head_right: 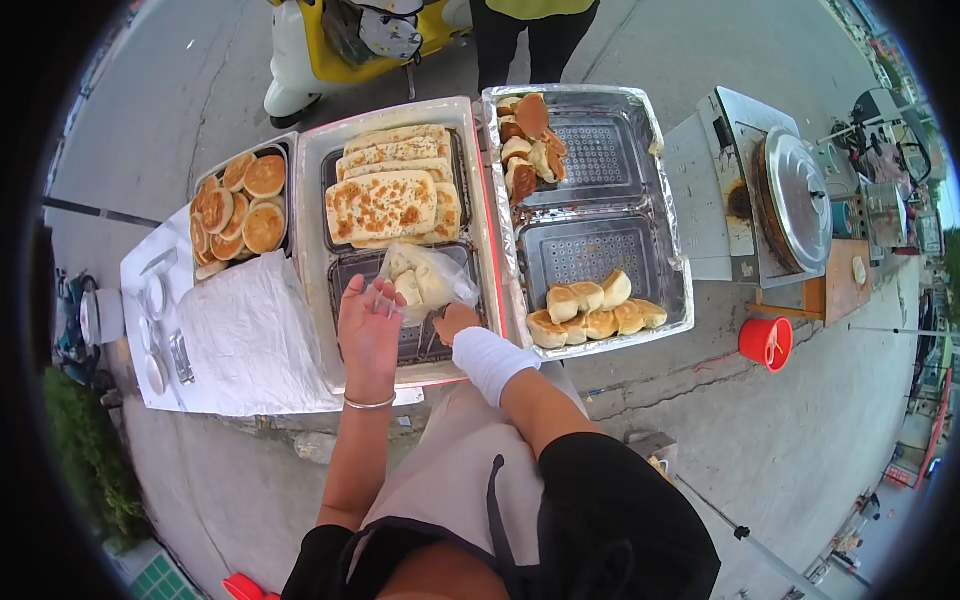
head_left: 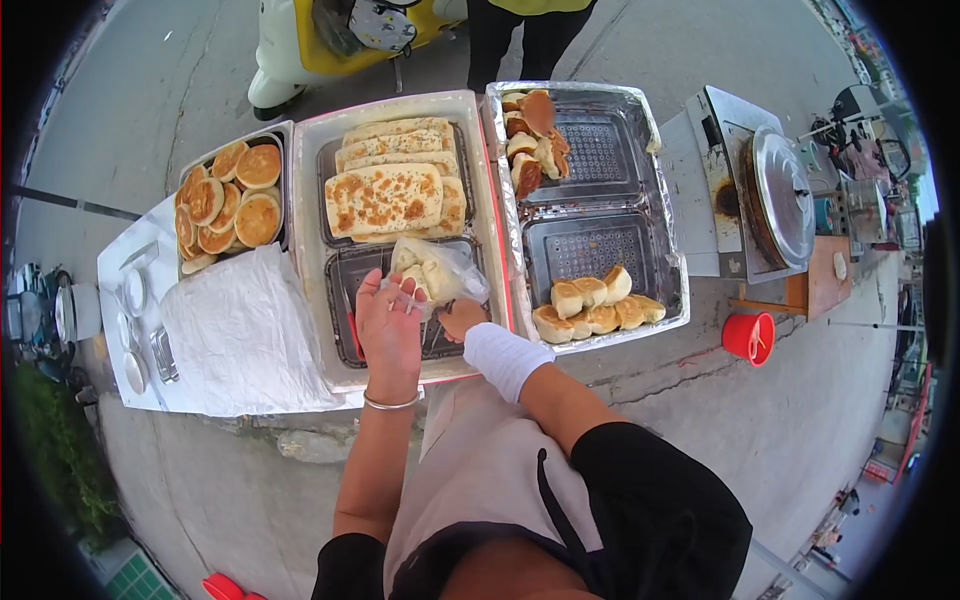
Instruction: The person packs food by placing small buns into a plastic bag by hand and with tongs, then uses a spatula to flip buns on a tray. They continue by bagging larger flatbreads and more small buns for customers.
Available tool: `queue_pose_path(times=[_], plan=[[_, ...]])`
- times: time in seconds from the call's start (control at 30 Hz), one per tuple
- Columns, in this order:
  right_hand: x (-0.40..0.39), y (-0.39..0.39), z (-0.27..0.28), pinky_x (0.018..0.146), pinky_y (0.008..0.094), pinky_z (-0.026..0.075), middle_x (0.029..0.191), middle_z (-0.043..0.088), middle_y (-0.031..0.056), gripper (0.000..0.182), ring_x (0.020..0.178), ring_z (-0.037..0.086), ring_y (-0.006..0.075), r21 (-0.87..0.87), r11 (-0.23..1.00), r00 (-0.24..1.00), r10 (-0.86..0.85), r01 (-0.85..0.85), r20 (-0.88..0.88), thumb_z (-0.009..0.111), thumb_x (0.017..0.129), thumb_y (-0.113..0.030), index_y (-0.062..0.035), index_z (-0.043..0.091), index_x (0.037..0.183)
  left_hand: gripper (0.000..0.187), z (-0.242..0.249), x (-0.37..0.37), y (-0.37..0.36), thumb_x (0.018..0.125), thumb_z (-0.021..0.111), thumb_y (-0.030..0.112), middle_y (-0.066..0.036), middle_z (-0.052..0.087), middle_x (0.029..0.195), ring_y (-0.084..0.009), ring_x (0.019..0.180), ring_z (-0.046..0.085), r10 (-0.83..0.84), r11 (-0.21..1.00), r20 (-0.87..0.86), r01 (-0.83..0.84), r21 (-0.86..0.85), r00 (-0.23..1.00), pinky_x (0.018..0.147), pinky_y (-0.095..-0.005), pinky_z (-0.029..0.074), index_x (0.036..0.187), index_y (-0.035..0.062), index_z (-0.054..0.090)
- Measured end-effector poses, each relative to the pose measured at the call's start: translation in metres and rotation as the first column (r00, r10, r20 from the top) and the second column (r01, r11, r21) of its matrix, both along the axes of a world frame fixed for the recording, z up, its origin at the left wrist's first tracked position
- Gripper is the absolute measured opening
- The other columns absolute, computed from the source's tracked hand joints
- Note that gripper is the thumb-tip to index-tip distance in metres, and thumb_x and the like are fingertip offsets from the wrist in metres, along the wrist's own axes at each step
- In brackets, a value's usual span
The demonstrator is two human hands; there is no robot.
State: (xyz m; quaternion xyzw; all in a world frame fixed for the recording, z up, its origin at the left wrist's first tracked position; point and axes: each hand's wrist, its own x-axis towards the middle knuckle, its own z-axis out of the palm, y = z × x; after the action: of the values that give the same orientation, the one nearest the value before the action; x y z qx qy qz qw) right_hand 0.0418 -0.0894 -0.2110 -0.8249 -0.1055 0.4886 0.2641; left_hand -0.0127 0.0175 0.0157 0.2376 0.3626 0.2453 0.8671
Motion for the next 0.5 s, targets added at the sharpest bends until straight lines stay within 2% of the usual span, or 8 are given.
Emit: queue_pose_path(times=[0.03,0.13,0.17,0.2,0.23,0.33,0.47,0.5], plan=[[-0.003,-0.002,-0.004,0.076,0.0404,0.057,0.073,0.071,0.0144,0.04,0.061,0.069,0.0253,0.015,1.0,0.996,-0.022,0.021,0.083,0.055,0.09,-0.037,0.0019,0.066,0.095,0.04,0.003,0.004,-0.004,0.09,0.056,0.002,-0.012,0.053,0.112,-0.0211,0.101,0.054,0.003,1.0,-0.026,-0.003,-0.002,1.0,0.091,-0.041,0.047,0.126,0.008,0.04],[0.0,-0.024,-0.004,0.067,0.041,0.059,0.08,0.069,0.0196,0.029,0.063,0.07,0.029,0.206,0.976,0.996,0.048,-0.064,0.08,0.051,0.092,-0.021,0.0051,0.062,0.093,0.04,0.009,0.011,0.003,0.09,0.056,0.002,-0.012,0.054,0.112,-0.0209,0.1,0.054,-0.033,0.999,0.008,0.033,0.026,0.999,0.09,-0.0392,0.047,0.126,0.0078,0.041],[0.004,-0.032,0.002,0.06,0.0398,0.058,0.077,0.069,0.0176,0.028,0.06,0.069,0.028,0.191,0.973,0.986,-0.104,0.129,-0.133,0.048,0.094,-0.02,0.0052,0.06,0.094,0.04,0.012,0.014,0.006,0.09,0.057,0.002,-0.011,0.054,0.112,-0.02,0.099,0.054,-0.048,0.999,0.029,0.047,0.024,0.998,0.088,-0.0383,0.047,0.126,0.008,0.042],[0.008,-0.041,0.027,0.052,0.0386,0.058,0.073,0.068,0.0156,0.026,0.057,0.068,0.027,0.134,0.942,0.908,-0.251,0.309,-0.335,0.046,0.095,-0.019,0.0052,0.057,0.096,0.039,0.014,0.016,0.009,0.089,0.059,0.003,-0.01,0.054,0.111,-0.0191,0.098,0.054,-0.061,0.998,0.05,0.06,0.019,0.997,0.087,-0.0373,0.047,0.125,0.0081,0.043],[0.01,-0.049,0.063,0.053,0.0383,0.059,0.079,0.063,0.0172,0.021,0.065,0.068,0.0291,0.081,0.87,0.799,-0.406,0.487,-0.443,0.045,0.095,-0.013,0.004,0.055,0.101,0.039,0.016,0.018,0.009,0.089,0.06,0.003,-0.008,0.054,0.111,-0.0181,0.097,0.054,-0.072,0.997,0.074,0.072,0.011,0.995,0.086,-0.0363,0.047,0.125,0.0082,0.044],[0.02,-0.086,0.118,0.048,0.0353,0.055,0.075,0.06,0.011,0.019,0.055,0.062,0.0214,0.09,0.872,0.774,-0.374,0.481,-0.511,0.041,0.097,-0.015,0.0016,0.052,0.099,0.037,0.021,0.025,0.004,0.09,0.06,0.004,-0.008,0.054,0.111,-0.017,0.094,0.055,-0.129,0.992,0.105,0.129,0.008,0.986,0.083,-0.0342,0.047,0.124,0.0087,0.045],[0.049,-0.16,0.173,0.041,0.0286,0.045,0.072,0.056,0.005,0.021,0.051,0.055,0.0131,0.228,0.966,0.925,-0.026,0.121,-0.378,0.044,0.099,-0.02,-0.0013,0.054,0.101,0.032,0.007,0.019,0.002,0.093,0.056,0.005,-0.01,0.056,0.112,-0.0177,0.093,0.055,-0.164,0.986,0.108,0.165,-0.003,0.98,0.082,-0.0339,0.049,0.123,0.0087,0.047],[0.059,-0.177,0.193,0.041,0.0277,0.044,0.071,0.055,0.0042,0.022,0.05,0.054,0.0122,0.241,0.959,0.888,-0.024,0.15,-0.458,0.045,0.098,-0.02,-0.0015,0.054,0.107,0.032,-0.001,0.016,0.001,0.093,0.056,0.005,-0.009,0.056,0.112,-0.0175,0.092,0.055,-0.173,0.985,0.093,0.175,-0.009,0.98,0.081,-0.0335,0.049,0.123,0.0089,0.047]])
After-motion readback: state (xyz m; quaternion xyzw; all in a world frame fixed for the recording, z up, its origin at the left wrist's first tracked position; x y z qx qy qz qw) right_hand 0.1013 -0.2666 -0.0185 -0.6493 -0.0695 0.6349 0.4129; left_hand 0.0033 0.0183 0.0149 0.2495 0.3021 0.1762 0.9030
